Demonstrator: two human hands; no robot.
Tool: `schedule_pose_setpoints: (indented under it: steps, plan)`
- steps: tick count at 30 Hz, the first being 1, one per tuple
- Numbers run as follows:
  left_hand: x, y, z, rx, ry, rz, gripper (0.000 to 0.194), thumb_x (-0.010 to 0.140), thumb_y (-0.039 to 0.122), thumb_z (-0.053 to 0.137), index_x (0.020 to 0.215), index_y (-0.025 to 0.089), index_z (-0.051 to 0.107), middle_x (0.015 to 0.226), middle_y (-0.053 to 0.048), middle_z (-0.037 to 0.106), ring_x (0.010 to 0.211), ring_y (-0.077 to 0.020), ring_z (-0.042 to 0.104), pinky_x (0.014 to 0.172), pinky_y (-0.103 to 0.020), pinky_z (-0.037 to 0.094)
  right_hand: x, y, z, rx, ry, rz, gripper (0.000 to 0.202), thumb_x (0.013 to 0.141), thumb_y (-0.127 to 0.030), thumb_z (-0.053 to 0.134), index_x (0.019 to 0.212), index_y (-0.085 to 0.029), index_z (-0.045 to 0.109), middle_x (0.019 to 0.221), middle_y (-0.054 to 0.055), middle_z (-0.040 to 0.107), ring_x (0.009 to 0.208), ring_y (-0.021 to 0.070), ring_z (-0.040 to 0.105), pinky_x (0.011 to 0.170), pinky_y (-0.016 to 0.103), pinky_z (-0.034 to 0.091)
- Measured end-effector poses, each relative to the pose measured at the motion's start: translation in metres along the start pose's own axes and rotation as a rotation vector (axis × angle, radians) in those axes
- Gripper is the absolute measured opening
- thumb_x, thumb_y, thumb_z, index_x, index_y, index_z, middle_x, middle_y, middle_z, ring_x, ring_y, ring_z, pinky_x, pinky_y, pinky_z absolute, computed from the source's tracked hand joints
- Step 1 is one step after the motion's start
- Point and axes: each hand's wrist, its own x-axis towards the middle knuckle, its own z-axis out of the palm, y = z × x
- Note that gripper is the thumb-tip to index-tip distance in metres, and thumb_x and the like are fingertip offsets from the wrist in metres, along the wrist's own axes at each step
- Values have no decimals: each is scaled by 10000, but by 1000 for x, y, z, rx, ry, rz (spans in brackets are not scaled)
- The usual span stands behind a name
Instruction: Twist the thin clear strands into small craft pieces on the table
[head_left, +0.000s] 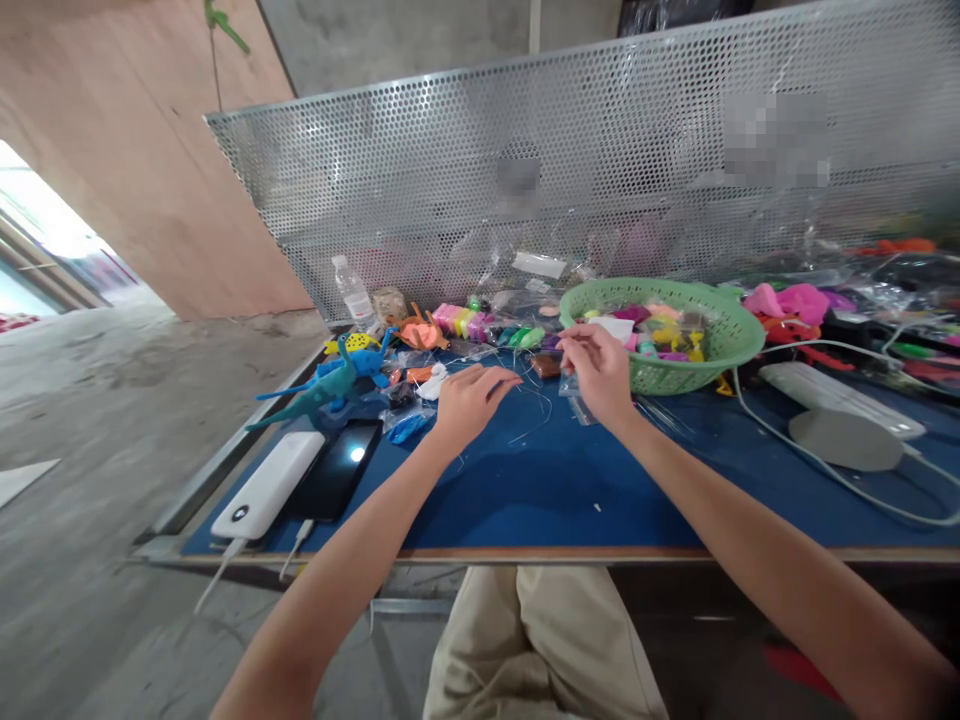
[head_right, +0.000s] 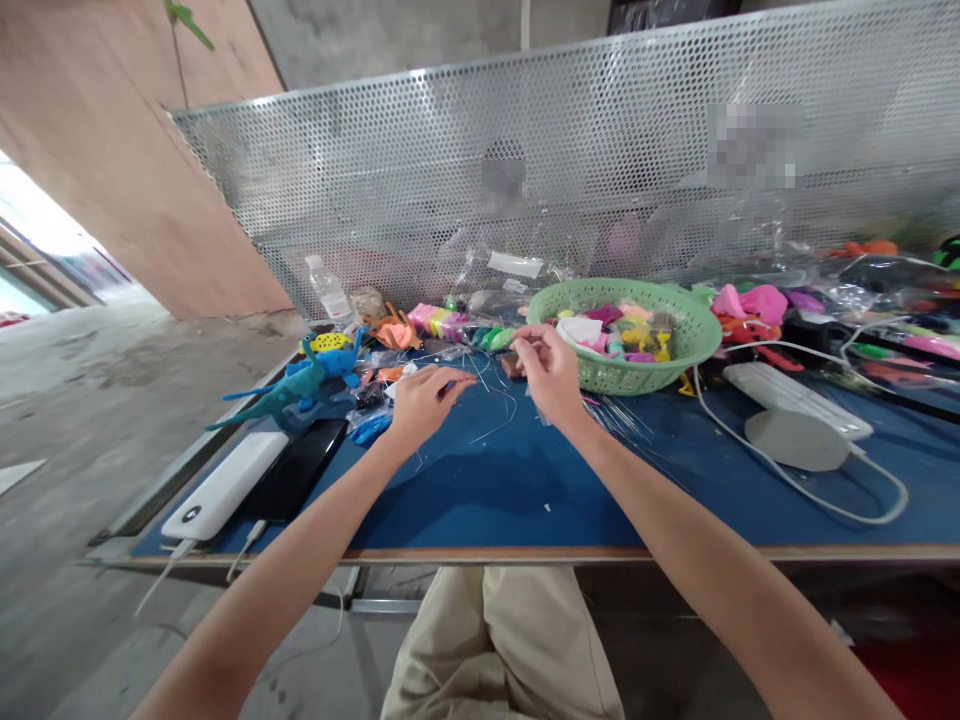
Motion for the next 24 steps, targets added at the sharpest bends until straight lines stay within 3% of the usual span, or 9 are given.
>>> schedule_pose_setpoints:
  steps: [3, 6, 10, 13, 24]
  plan:
    - [-2, -6, 2, 116, -70, -2, 200, 974, 376, 574, 941, 231, 707, 746, -4, 712, 685, -144, 653, 609, -256, 416, 2, -7, -11, -436, -222, -471, 168, 952, -272, 568, 1011, -267, 725, 954, 55, 700, 827, 186, 636, 751, 354, 530]
    - [-3, -5, 5, 158, -130, 14, 210, 990, 369, 545, 963, 228, 698, 749, -14, 704, 684, -154, 655, 606, -262, 402, 4, -6, -12, -676, -394, -672, 256, 988, -222, 507, 1124, -292, 713, 1017, 58, 695, 925, 199, 631, 787, 350, 513]
    - [-2, 0, 6, 191, -170, 43, 213, 999, 331, 520, 970, 224, 702, 736, -30, 696, 695, -169, 656, 616, -265, 401, 4, 5, -5, -901, -417, -690, 279, 1000, -246, 499, 1198, -291, 691, 1084, 67, 678, 973, 218, 599, 795, 358, 473]
    - [-1, 3, 7, 211, -201, 44, 225, 996, 339, 519, 951, 225, 708, 715, -37, 693, 702, -178, 658, 620, -270, 395, 4, 7, 0, -979, -394, -680, 230, 993, -270, 520, 1094, -265, 727, 1085, 72, 673, 992, 235, 578, 834, 386, 433]
    - [2, 10, 8, 80, -171, -252, 171, 965, 337, 572, 948, 216, 692, 794, -47, 752, 691, -196, 694, 571, -257, 358, -11, 3, 12, -907, -146, -604, 208, 981, -292, 562, 893, -257, 748, 965, 45, 688, 889, 208, 585, 886, 420, 320]
